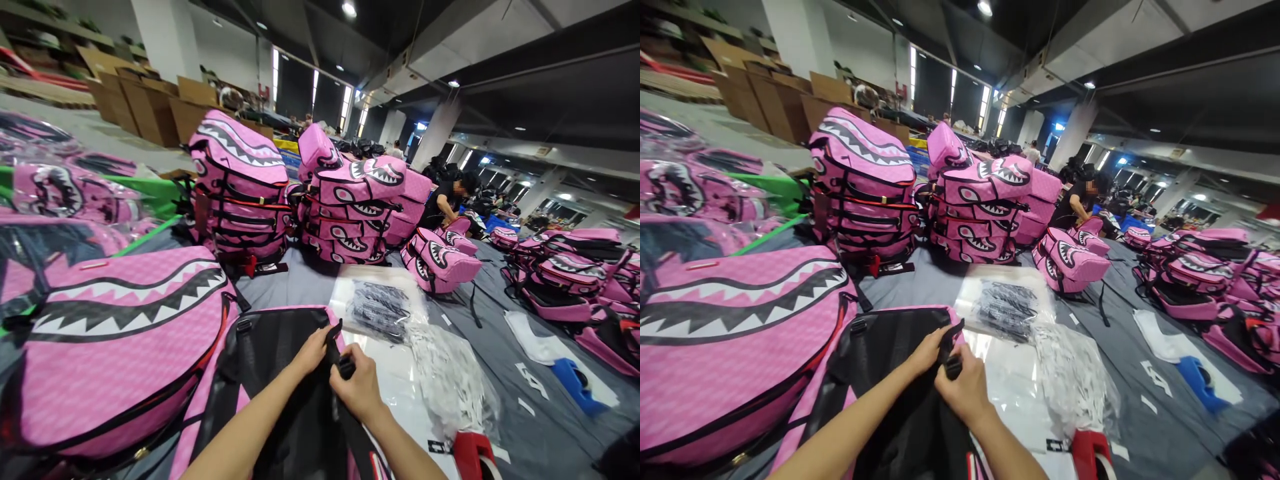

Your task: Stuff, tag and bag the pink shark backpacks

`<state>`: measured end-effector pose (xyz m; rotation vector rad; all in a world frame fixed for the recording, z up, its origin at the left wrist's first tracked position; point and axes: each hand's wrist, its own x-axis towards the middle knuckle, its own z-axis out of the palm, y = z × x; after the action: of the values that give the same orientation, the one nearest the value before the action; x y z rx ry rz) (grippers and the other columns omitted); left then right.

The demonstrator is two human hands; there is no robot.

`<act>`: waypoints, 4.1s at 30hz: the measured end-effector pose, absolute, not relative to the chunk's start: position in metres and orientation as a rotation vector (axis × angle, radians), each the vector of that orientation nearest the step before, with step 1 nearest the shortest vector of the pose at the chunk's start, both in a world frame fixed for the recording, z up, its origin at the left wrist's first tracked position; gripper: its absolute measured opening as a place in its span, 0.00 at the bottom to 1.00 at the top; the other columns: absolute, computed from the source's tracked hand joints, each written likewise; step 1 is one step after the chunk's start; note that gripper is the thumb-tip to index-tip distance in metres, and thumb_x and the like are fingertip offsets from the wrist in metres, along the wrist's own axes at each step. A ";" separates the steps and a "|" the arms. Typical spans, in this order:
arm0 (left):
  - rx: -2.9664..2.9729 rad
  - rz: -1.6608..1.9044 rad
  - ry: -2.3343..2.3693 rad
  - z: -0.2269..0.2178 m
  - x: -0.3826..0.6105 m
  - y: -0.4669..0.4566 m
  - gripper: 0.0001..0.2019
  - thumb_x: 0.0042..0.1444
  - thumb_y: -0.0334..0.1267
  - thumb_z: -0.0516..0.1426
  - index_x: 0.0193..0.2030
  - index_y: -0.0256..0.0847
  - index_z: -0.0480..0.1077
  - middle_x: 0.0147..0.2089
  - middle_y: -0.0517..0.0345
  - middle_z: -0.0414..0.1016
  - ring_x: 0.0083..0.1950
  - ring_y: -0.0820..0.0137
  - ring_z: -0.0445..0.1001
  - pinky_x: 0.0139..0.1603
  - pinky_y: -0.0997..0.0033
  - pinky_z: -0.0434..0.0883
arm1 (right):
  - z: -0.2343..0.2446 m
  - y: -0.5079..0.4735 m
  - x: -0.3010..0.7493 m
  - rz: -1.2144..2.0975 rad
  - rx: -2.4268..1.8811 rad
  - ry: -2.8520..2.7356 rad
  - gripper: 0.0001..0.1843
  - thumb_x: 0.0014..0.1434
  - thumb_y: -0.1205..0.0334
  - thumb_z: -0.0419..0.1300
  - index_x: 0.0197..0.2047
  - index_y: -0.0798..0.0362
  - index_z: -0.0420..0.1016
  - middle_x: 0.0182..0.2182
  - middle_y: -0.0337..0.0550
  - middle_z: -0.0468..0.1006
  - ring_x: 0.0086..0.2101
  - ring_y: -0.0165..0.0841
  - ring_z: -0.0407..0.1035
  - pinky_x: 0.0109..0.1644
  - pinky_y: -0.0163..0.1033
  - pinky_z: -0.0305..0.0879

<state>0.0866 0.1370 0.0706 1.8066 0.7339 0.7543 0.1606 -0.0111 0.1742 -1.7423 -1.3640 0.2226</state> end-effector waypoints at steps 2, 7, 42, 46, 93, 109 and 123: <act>1.898 0.853 0.717 0.080 0.084 0.122 0.24 0.58 0.40 0.57 0.62 0.41 0.69 0.63 0.45 0.73 0.69 0.53 0.65 0.73 0.40 0.55 | 0.187 -0.005 0.173 0.194 -1.752 -1.331 0.06 0.55 0.57 0.59 0.34 0.50 0.70 0.24 0.36 0.76 0.24 0.31 0.69 0.30 0.34 0.65; 2.050 0.936 0.589 0.106 0.066 0.121 0.18 0.60 0.38 0.53 0.56 0.44 0.73 0.58 0.51 0.77 0.64 0.59 0.71 0.75 0.47 0.56 | 0.217 0.025 0.195 0.447 -1.683 -1.547 0.12 0.55 0.53 0.66 0.37 0.52 0.73 0.27 0.36 0.76 0.28 0.32 0.71 0.34 0.34 0.65; 2.547 0.986 1.332 0.007 -0.061 0.207 0.20 0.63 0.42 0.57 0.61 0.40 0.69 0.60 0.44 0.73 0.64 0.55 0.70 0.66 0.49 0.70 | 0.023 0.124 0.202 0.072 -1.656 -2.082 0.39 0.60 0.60 0.67 0.71 0.56 0.60 0.60 0.60 0.71 0.60 0.49 0.65 0.65 0.58 0.64; 2.581 0.987 1.338 -0.017 -0.065 0.176 0.19 0.69 0.43 0.51 0.60 0.35 0.71 0.58 0.40 0.75 0.64 0.54 0.71 0.66 0.47 0.70 | 0.013 0.095 0.203 0.082 -1.638 -2.124 0.36 0.61 0.66 0.64 0.71 0.54 0.60 0.59 0.58 0.72 0.58 0.47 0.67 0.64 0.58 0.67; 2.220 0.428 1.662 0.002 0.011 0.138 0.28 0.67 0.48 0.54 0.70 0.40 0.64 0.79 0.38 0.46 0.77 0.37 0.43 0.70 0.29 0.51 | 0.062 -0.003 0.123 0.425 -1.260 -2.541 0.21 0.68 0.55 0.57 0.63 0.37 0.70 0.65 0.41 0.69 0.67 0.40 0.56 0.73 0.56 0.48; 2.554 0.023 0.037 -0.005 -0.057 0.000 0.13 0.62 0.36 0.50 0.38 0.44 0.77 0.39 0.53 0.78 0.47 0.62 0.73 0.69 0.57 0.61 | -0.030 -0.009 0.108 0.583 -1.722 -2.235 0.21 0.66 0.70 0.54 0.61 0.52 0.72 0.60 0.49 0.74 0.61 0.37 0.66 0.74 0.53 0.50; 2.548 0.264 1.212 -0.030 -0.059 0.023 0.25 0.69 0.39 0.47 0.70 0.40 0.64 0.75 0.37 0.56 0.78 0.40 0.45 0.71 0.26 0.45 | 0.006 -0.034 0.093 0.617 -0.664 -2.959 0.06 0.65 0.60 0.59 0.41 0.49 0.76 0.36 0.44 0.79 0.33 0.34 0.70 0.33 0.39 0.65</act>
<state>-0.0586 0.0226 -0.0300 2.5479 1.2124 0.2643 0.0929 -0.0338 0.0060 -0.6643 -2.9595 0.6166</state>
